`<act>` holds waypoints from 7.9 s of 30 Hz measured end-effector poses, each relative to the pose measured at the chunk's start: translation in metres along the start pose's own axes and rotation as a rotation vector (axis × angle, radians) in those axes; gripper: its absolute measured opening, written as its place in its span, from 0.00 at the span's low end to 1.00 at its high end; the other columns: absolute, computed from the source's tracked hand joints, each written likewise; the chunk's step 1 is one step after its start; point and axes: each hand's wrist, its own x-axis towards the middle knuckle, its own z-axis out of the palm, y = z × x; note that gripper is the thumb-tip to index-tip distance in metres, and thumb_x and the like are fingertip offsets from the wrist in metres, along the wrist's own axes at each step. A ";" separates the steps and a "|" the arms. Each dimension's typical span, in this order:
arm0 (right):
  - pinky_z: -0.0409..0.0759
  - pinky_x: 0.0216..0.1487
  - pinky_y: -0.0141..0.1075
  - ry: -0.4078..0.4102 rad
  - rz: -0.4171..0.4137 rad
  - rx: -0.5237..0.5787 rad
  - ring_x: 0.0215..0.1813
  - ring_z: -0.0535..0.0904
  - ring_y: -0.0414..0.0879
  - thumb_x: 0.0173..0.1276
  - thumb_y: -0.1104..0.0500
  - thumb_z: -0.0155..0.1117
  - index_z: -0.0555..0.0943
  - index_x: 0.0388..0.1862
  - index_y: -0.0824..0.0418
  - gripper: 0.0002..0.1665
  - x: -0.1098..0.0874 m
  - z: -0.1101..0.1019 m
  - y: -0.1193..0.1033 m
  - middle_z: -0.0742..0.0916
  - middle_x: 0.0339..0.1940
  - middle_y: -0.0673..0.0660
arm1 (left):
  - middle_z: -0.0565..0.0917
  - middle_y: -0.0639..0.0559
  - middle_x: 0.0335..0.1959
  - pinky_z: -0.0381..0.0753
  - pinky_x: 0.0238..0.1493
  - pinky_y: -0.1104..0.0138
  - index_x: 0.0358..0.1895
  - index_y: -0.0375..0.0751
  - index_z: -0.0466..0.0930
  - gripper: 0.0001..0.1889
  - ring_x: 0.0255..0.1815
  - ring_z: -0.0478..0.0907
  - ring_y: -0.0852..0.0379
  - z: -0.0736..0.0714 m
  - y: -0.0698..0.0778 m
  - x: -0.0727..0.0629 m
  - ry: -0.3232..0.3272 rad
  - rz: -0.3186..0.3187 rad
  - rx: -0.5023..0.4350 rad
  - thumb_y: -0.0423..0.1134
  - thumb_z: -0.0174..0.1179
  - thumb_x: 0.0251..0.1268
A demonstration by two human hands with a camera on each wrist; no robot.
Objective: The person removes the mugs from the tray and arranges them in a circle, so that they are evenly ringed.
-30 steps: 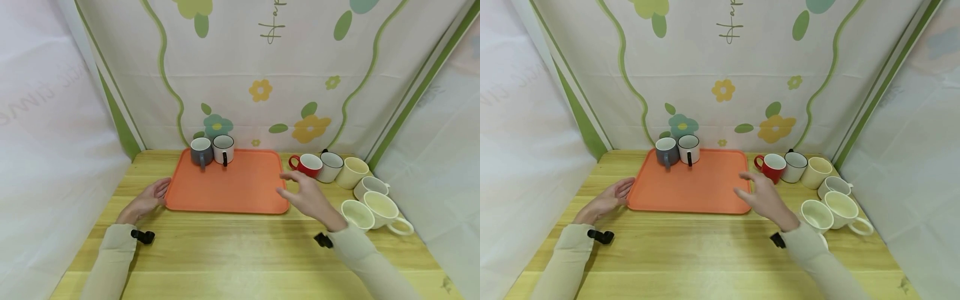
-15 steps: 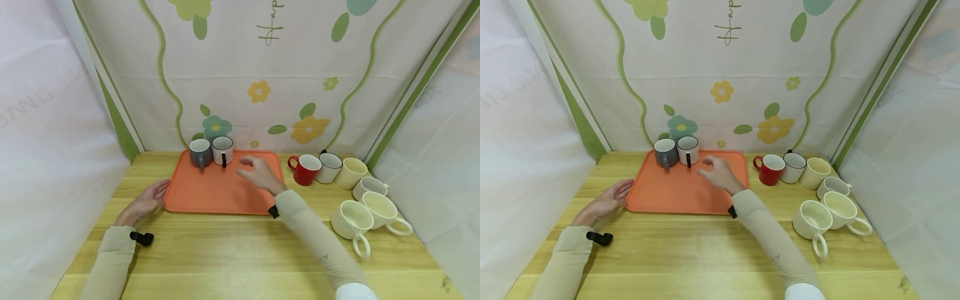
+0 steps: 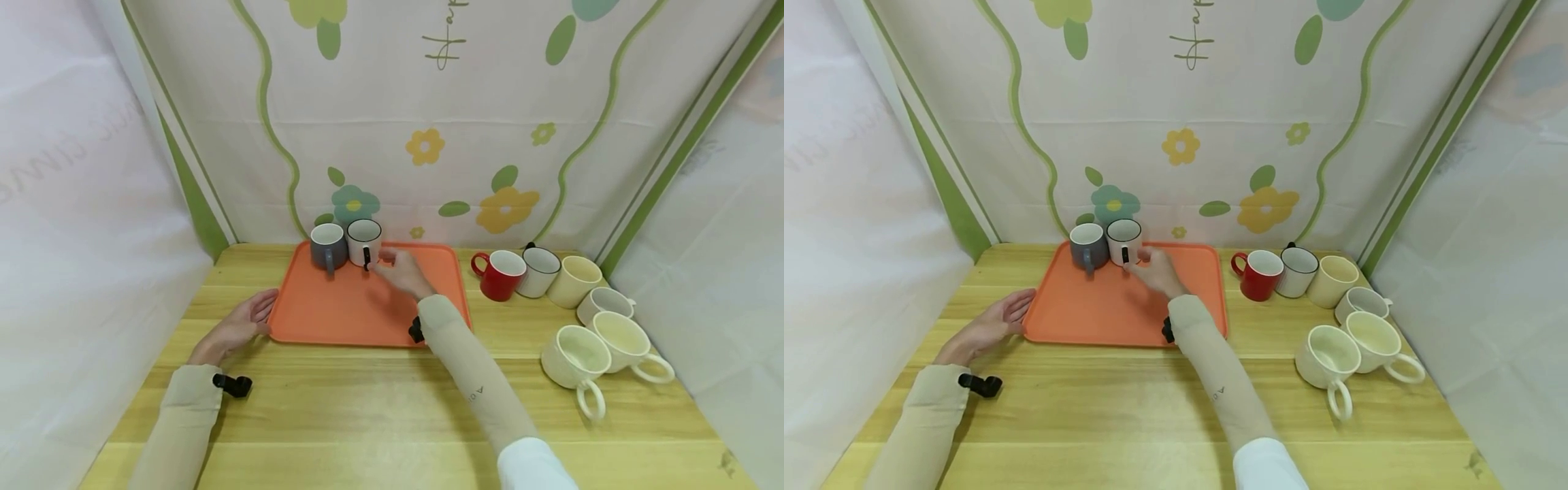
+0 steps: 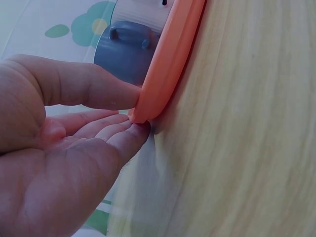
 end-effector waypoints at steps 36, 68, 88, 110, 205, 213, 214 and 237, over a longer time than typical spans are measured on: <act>0.81 0.52 0.40 0.032 0.365 0.732 0.34 0.81 0.46 0.79 0.60 0.62 0.87 0.49 0.67 0.11 -0.020 0.023 -0.020 0.88 0.36 0.56 | 0.37 0.30 0.88 0.71 0.62 0.86 0.86 0.30 0.33 0.51 0.87 0.35 0.29 0.001 0.001 0.000 -0.009 0.005 0.015 0.14 0.51 0.63; 0.76 0.72 0.39 0.501 0.310 0.786 0.49 0.90 0.40 0.77 0.52 0.67 0.93 0.37 0.53 0.12 -0.180 -0.064 0.023 0.94 0.33 0.45 | 0.37 0.30 0.88 0.71 0.61 0.87 0.86 0.31 0.32 0.52 0.87 0.34 0.28 0.002 0.002 -0.001 -0.007 0.007 0.013 0.14 0.52 0.62; 0.79 0.58 0.26 0.590 0.396 0.727 0.46 0.87 0.30 0.76 0.50 0.68 0.92 0.33 0.45 0.11 -0.228 -0.079 0.077 0.93 0.29 0.38 | 0.38 0.31 0.88 0.71 0.61 0.87 0.86 0.31 0.33 0.51 0.87 0.35 0.29 0.002 0.003 0.001 -0.005 -0.002 0.009 0.15 0.52 0.64; 0.79 0.60 0.24 0.555 0.396 0.606 0.54 0.84 0.29 0.76 0.43 0.67 0.91 0.53 0.59 0.22 -0.234 -0.086 0.086 0.93 0.40 0.37 | 0.37 0.32 0.88 0.72 0.60 0.86 0.87 0.32 0.33 0.51 0.88 0.35 0.29 0.001 0.001 0.000 0.001 -0.005 0.007 0.15 0.51 0.64; 0.80 0.52 0.35 0.075 0.439 0.695 0.36 0.84 0.41 0.79 0.50 0.65 0.92 0.46 0.61 0.17 -0.059 0.057 -0.051 0.91 0.32 0.50 | 0.36 0.31 0.88 0.72 0.60 0.86 0.86 0.32 0.31 0.52 0.87 0.34 0.28 0.002 0.004 0.000 -0.027 0.004 0.006 0.15 0.52 0.64; 0.77 0.67 0.41 0.276 0.354 0.667 0.50 0.86 0.44 0.78 0.47 0.66 0.93 0.48 0.62 0.20 -0.093 0.024 -0.037 0.90 0.26 0.47 | 0.36 0.31 0.88 0.73 0.61 0.86 0.86 0.32 0.31 0.53 0.87 0.34 0.28 0.001 0.005 0.000 -0.035 0.004 0.000 0.15 0.53 0.63; 0.77 0.68 0.41 0.303 0.351 0.673 0.52 0.86 0.45 0.78 0.47 0.66 0.93 0.48 0.63 0.20 -0.096 0.020 -0.035 0.90 0.27 0.48 | 0.36 0.30 0.88 0.72 0.61 0.86 0.86 0.31 0.31 0.53 0.87 0.35 0.28 0.001 0.005 0.000 -0.035 0.002 0.002 0.15 0.53 0.64; 0.80 0.53 0.29 0.807 0.335 0.791 0.38 0.86 0.32 0.78 0.53 0.67 0.87 0.58 0.72 0.23 -0.134 -0.030 0.032 0.90 0.28 0.41 | 0.35 0.31 0.88 0.71 0.62 0.86 0.86 0.31 0.31 0.53 0.87 0.35 0.28 -0.002 0.006 -0.004 -0.030 0.002 0.006 0.15 0.53 0.62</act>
